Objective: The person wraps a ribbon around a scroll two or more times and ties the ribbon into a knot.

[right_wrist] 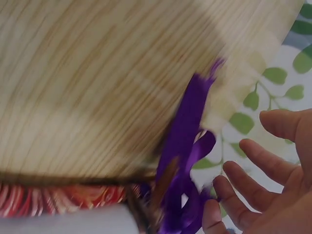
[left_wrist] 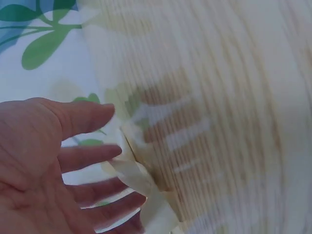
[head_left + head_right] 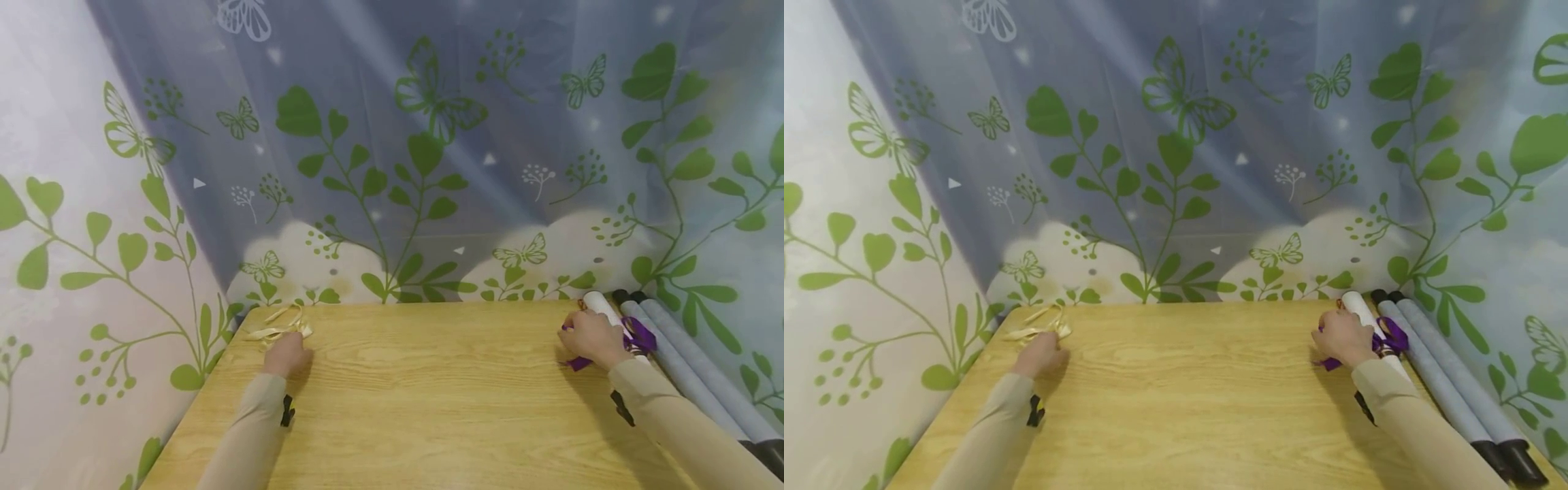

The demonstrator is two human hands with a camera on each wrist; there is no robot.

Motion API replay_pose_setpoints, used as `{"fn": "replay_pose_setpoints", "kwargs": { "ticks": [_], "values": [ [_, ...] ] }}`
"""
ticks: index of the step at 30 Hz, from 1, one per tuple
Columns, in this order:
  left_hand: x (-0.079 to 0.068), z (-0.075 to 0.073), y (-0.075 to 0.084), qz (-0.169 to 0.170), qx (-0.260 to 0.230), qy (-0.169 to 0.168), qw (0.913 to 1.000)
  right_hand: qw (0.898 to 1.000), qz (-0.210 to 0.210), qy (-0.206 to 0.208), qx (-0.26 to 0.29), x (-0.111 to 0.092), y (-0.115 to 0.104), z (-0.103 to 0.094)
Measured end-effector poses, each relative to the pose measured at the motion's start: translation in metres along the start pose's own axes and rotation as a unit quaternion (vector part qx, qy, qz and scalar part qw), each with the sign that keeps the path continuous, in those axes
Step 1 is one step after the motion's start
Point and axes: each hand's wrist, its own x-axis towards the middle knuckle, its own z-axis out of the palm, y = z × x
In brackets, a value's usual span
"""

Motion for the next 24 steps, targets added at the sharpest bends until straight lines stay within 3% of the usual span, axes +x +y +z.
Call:
{"fn": "replay_pose_setpoints", "kwargs": {
  "ticks": [4,8,12,18,21,24],
  "values": [
    [0.0,0.0,-0.003,0.002,0.026,0.001,0.9997,1.0,-0.022,-0.016,0.0,-0.002,-0.015,0.002],
    [0.0,0.0,-0.002,0.002,0.014,-0.022,0.9997,0.999,-0.03,-0.04,0.003,-0.003,-0.028,0.005],
    [0.001,0.0,0.002,0.015,-0.006,-0.019,0.9997,0.997,-0.045,-0.054,0.025,-0.001,-0.04,0.014],
    [0.005,0.003,0.01,0.053,-0.074,0.043,0.9949,0.993,-0.097,-0.048,0.053,0.001,-0.062,0.031],
    [0.007,0.003,0.018,0.087,-0.11,0.083,0.9867,0.991,-0.108,-0.045,0.057,0.0,-0.075,0.036],
    [0.006,0.002,0.03,0.104,-0.17,0.089,0.976,0.99,-0.119,-0.044,0.064,-0.001,-0.086,0.041]
  ]
}}
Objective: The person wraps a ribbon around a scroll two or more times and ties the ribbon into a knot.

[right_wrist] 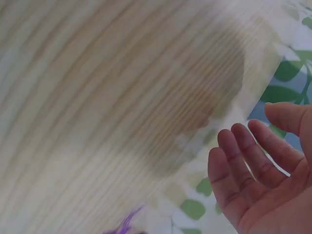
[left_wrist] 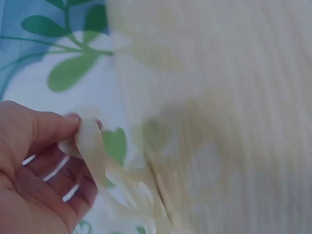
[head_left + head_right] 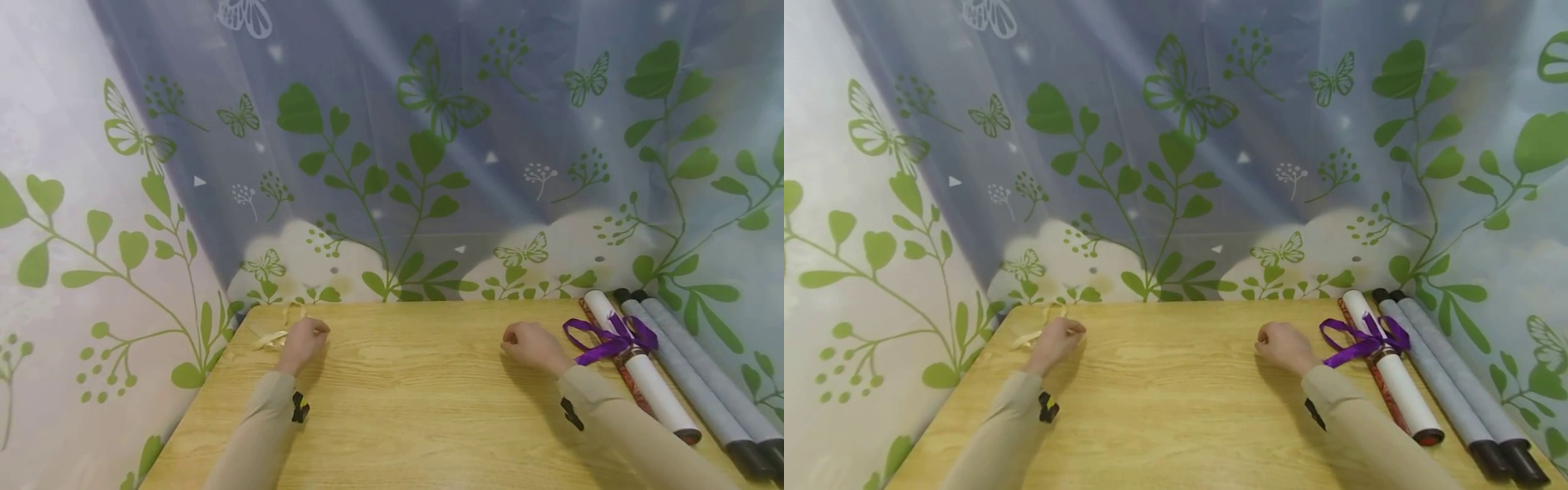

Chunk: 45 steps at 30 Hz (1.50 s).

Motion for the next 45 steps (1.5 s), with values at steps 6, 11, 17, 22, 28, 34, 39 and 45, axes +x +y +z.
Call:
{"fn": "replay_pose_setpoints", "kwargs": {
  "ticks": [6,11,17,22,28,34,39,45],
  "values": [
    [0.006,0.011,0.031,0.019,-0.09,-0.02,0.9956,0.999,-0.03,0.012,0.035,0.008,-0.026,0.011],
    [0.01,0.028,0.058,0.073,-0.089,-0.047,0.9922,0.995,-0.067,0.006,0.07,0.017,-0.055,0.025],
    [0.01,0.051,0.086,0.1,-0.118,-0.114,0.9813,0.985,-0.111,-0.016,0.128,0.027,-0.084,0.039],
    [0.007,0.064,0.102,0.109,-0.143,-0.155,0.9715,0.975,-0.134,-0.038,0.17,0.032,-0.099,0.048],
    [0.008,0.071,0.118,0.116,-0.189,-0.16,0.962,0.968,-0.132,-0.014,0.213,0.038,-0.105,0.053],
    [0.009,0.072,0.121,0.1,-0.219,-0.129,0.9621,0.97,-0.132,0.046,0.201,0.04,-0.102,0.05],
    [0.011,0.063,0.113,0.074,-0.252,-0.044,0.9638,0.972,-0.099,0.084,0.195,0.042,-0.085,0.033],
    [0.014,0.051,0.095,0.013,-0.287,0.062,0.9558,0.946,-0.003,0.105,0.307,0.042,-0.05,0.005]
  ]
}}
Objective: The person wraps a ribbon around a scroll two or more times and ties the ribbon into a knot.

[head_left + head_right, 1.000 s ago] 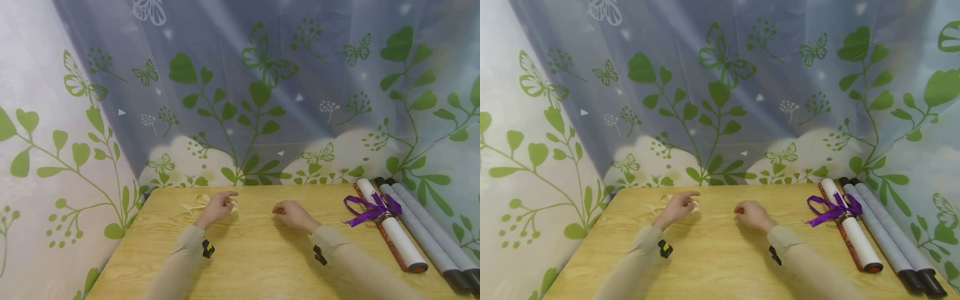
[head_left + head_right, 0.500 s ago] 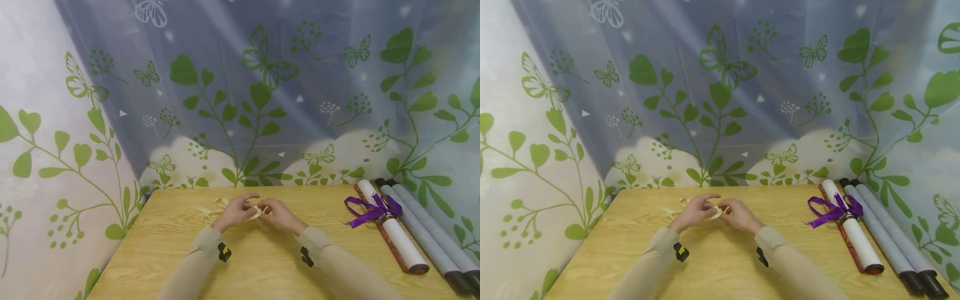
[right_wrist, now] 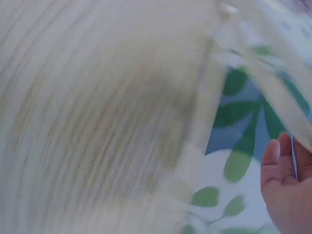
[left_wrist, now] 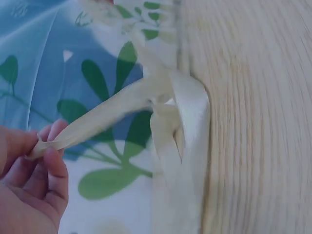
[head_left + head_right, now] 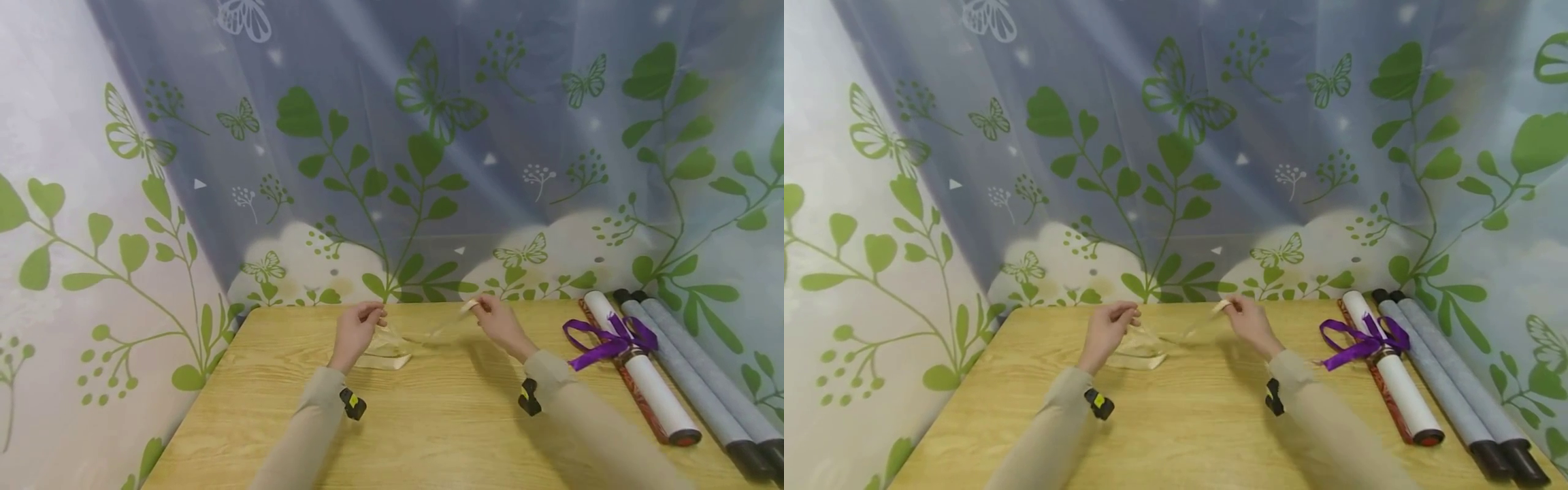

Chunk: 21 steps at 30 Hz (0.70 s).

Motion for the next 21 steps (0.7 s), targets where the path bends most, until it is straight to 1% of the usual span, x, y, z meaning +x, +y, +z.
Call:
{"fn": "replay_pose_setpoints", "kwargs": {
  "ticks": [1,2,3,4,6,8,10,12,14,15,17,19,21],
  "values": [
    [0.0,-0.003,-0.002,-0.009,-0.005,0.013,0.9999,0.999,0.02,0.007,0.046,0.001,0.002,-0.007],
    [0.0,-0.006,-0.004,-0.018,-0.007,0.023,0.9996,0.994,0.043,0.016,0.095,0.001,0.004,-0.014],
    [0.0,-0.008,-0.006,-0.026,-0.008,0.031,0.9992,0.987,0.063,0.026,0.144,0.002,0.007,-0.02],
    [0.0,-0.011,-0.008,-0.032,-0.007,0.037,0.9988,0.98,0.073,0.036,0.18,0.003,0.009,-0.025],
    [-0.001,-0.016,-0.011,-0.046,0.0,0.045,0.9979,0.969,0.09,0.048,0.224,0.004,0.013,-0.036],
    [-0.002,-0.021,-0.014,-0.056,0.011,0.052,0.997,0.965,0.103,0.06,0.234,0.005,0.016,-0.046],
    [-0.002,-0.026,-0.017,-0.061,0.018,0.062,0.996,0.967,0.114,0.074,0.217,0.005,0.017,-0.056],
    [-0.002,-0.033,-0.02,-0.064,0.02,0.072,0.9952,0.974,0.124,0.092,0.169,0.003,0.019,-0.068],
    [-0.001,-0.041,-0.024,-0.062,0.034,0.086,0.9938,0.979,0.131,0.108,0.114,0.001,0.022,-0.079],
    [0.0,-0.046,-0.026,-0.061,0.043,0.09,0.9931,0.981,0.127,0.114,0.089,0.0,0.023,-0.084],
    [0.0,-0.054,-0.03,-0.058,0.062,0.091,0.9922,0.985,0.117,0.121,0.042,-0.003,0.027,-0.094],
    [-0.001,-0.061,-0.033,-0.058,0.084,0.087,0.9909,0.987,0.107,0.12,0.02,-0.005,0.029,-0.101],
    [-0.002,-0.066,-0.035,-0.057,0.1,0.073,0.9907,0.987,0.1,0.121,-0.017,-0.007,0.03,-0.108]
  ]
}}
